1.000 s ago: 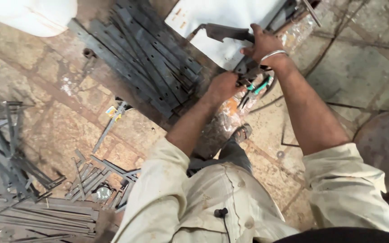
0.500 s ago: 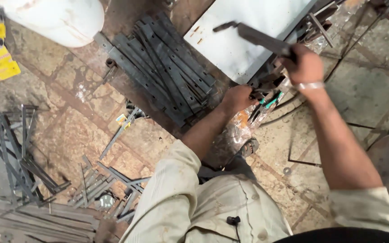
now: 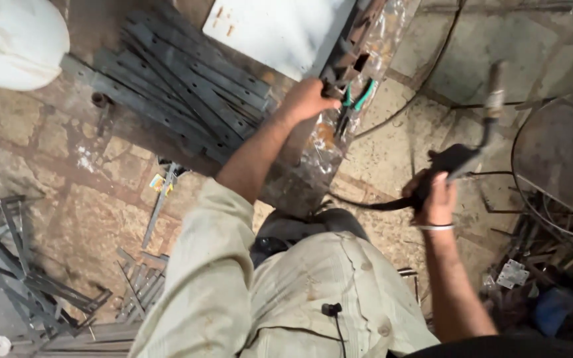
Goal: Welding and assembling metal components on a workbench in a workshop environment.
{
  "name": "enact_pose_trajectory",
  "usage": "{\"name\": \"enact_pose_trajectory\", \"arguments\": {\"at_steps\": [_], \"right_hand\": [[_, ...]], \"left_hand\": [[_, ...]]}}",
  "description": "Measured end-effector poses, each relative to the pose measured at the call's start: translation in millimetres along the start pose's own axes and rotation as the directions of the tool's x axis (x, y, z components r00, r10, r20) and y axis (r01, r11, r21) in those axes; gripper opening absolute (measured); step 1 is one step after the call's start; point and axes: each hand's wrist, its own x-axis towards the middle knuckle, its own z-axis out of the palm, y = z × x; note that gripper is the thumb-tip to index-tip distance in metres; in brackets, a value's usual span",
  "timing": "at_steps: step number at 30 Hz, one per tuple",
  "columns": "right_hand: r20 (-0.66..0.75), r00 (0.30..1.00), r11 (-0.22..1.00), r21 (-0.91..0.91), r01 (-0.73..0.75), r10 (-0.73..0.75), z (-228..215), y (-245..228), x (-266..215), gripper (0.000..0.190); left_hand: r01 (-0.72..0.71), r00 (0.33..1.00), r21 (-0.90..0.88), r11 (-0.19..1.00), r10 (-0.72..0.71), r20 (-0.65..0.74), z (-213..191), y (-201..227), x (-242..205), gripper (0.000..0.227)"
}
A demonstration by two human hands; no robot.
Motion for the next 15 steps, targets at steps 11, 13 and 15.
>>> {"name": "enact_pose_trajectory", "arguments": {"at_steps": [11, 13, 15], "right_hand": [[-0.059, 0.985, 0.986, 0.016, -0.163, 0.164, 11.7, 105.0, -69.4, 0.045], [-0.049, 0.983, 0.984, -0.023, -0.177, 0.176, 19.0, 107.6, -76.5, 0.042], [-0.038, 0.981, 0.979, -0.067, -0.192, 0.19, 27.4, 107.2, -82.5, 0.039]], "left_hand": [[-0.02, 1.0, -0.002, 1.0, 0.02, 0.022, -5.2, 7.5, 5.8, 0.055], [-0.004, 0.999, 0.02, 1.0, 0.003, 0.054, -12.4, 12.6, 4.3, 0.053], [0.012, 0.996, 0.038, 0.999, -0.016, 0.083, -16.9, 13.8, 2.3, 0.051]]}}
